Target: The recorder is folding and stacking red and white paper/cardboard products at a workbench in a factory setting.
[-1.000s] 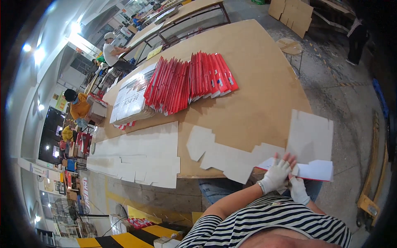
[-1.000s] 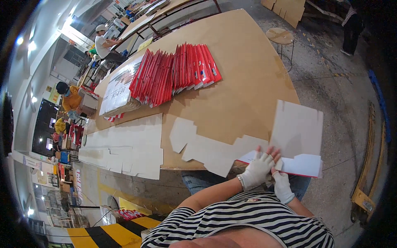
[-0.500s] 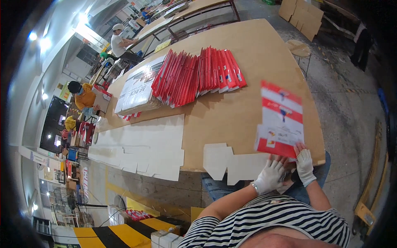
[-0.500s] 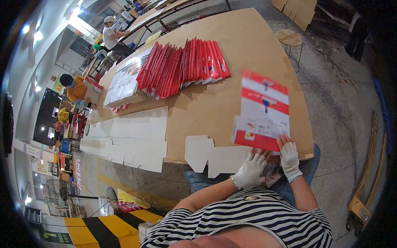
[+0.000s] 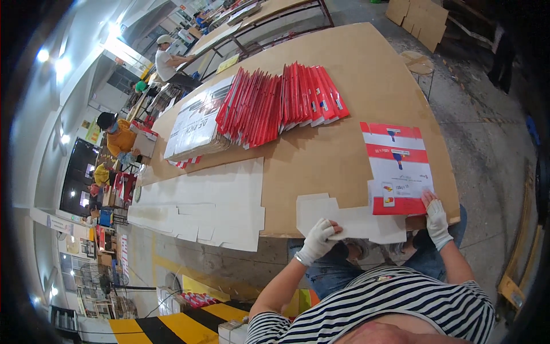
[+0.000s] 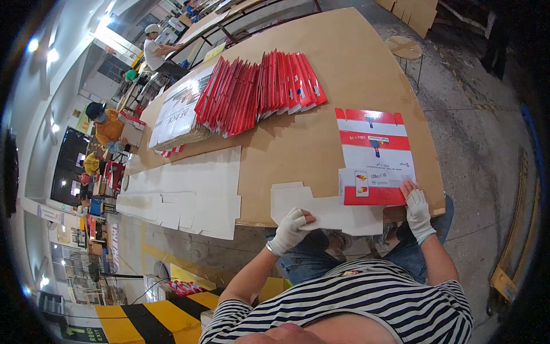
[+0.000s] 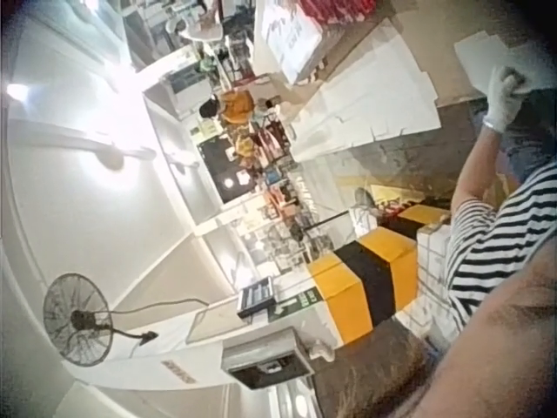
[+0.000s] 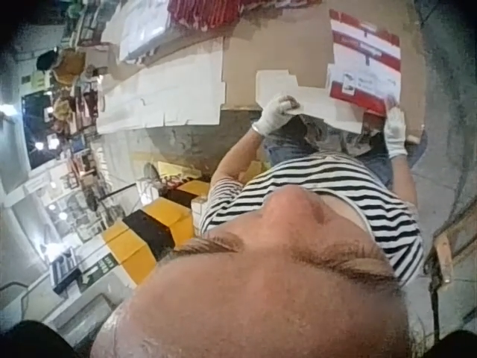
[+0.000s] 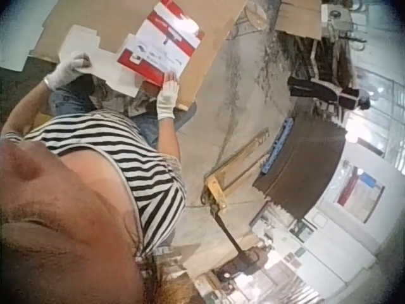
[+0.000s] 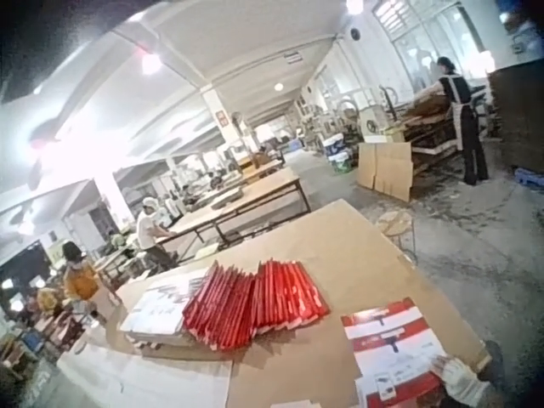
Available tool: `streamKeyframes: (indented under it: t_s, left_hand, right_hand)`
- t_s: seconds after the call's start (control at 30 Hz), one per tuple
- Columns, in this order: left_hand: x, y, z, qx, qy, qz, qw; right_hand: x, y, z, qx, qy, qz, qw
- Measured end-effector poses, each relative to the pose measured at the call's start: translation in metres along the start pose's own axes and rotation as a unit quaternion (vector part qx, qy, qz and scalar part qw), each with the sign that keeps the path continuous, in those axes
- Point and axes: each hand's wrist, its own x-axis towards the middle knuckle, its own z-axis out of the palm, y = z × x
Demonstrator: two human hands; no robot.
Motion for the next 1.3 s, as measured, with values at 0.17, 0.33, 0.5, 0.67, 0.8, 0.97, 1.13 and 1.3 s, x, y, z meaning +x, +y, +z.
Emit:
streamKeyframes:
  t_s: [0.17,0.33,0.5,0.67,0.8,0.97,1.13,1.3]
  left_hand:
    - [0.032,-0.004,0.026,-0.02,0.136,-0.174,0.975]
    - [0.039,-0.014,0.05,0.238,0.059,-0.164,0.956]
    - [0.048,0.006,0.044,0.231,-0.018,-0.144,0.962]
    - [0.019,0.033,-0.019,0.267,-0.162,-0.119,0.942]
    - [-0.032,-0.006,-0.033,0.349,-0.123,-0.148,0.917]
    - [-0.02,-0.01,-0.01,-0.215,0.293,-0.288,0.886]
    - [-0.003,-0.025,0.042,-0.324,0.441,-0.301,0.781]
    - [0.04,-0.008,0.052,-0.183,0.429,-0.287,0.837]
  right_hand:
    - [-0.013,0.002,0.002,0.059,0.03,0.094,0.993]
    - [-0.003,-0.017,-0.011,-0.012,-0.036,0.016,0.999]
    - [0.042,-0.081,-0.002,-0.007,-0.154,-0.123,0.98]
    - [0.045,-0.092,0.002,-0.001,-0.2,-0.128,0.972]
    - [0.034,-0.094,0.002,-0.012,-0.208,-0.11,0.972]
    - [0.031,-0.095,0.0,0.005,-0.191,-0.104,0.976]
    - [0.032,-0.099,0.0,0.006,-0.209,-0.091,0.974]
    - [0.035,-0.09,-0.002,-0.027,-0.224,-0.112,0.968]
